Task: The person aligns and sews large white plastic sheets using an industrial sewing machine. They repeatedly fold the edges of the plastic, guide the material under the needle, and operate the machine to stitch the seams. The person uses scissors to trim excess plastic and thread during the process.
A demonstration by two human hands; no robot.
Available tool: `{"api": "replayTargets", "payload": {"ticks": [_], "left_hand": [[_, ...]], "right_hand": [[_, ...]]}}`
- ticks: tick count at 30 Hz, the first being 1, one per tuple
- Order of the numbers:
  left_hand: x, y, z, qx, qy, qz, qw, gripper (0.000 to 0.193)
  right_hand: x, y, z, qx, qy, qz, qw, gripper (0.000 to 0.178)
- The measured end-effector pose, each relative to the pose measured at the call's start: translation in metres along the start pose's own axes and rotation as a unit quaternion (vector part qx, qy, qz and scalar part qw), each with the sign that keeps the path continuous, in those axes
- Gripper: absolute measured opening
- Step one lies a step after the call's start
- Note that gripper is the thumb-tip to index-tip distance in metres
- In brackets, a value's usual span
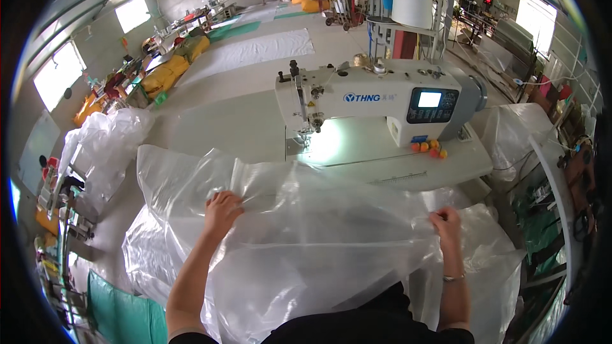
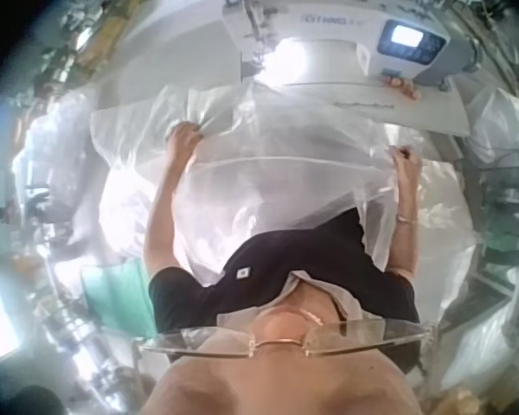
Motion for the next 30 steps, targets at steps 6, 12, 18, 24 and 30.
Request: {"api": "replayTargets", "payload": {"ticks": [6,12,18,24,30], "left_hand": [[-0.051,0.131,-0.068,-0.086,-0.046,0.195,0.976,0.019],[-0.137,0.178,-0.103,-0.229,0.209,0.333,0.891,0.038],[-0.102,-0.035,0.055,-0.059,0.123,-0.208,0.969,0.047],[-0.034,-0.171,0.105,0.175,0.131,-0.166,0.962,0.053],[-0.010,-0.183,0.130,0.088,0.242,-0.202,0.945,0.033]], "right_hand": [[0.152,0.042,-0.023,-0.140,0.068,-0.045,0.987,0.022],[0.256,0.066,-0.044,-0.059,0.234,0.227,0.943,0.016],[0.249,0.074,-0.043,-0.090,0.207,0.260,0.939,0.028],[0.241,0.092,-0.049,-0.071,0.265,0.189,0.943,0.025],[0.238,0.086,-0.041,-0.060,0.287,0.212,0.932,0.015]]}}
Point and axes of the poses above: each hand's wrist, its own z-axis towards the middle knuckle, its own x-axis out of the palm, y = z × x, the point moved 5 cm from there along z, towards the middle knuckle
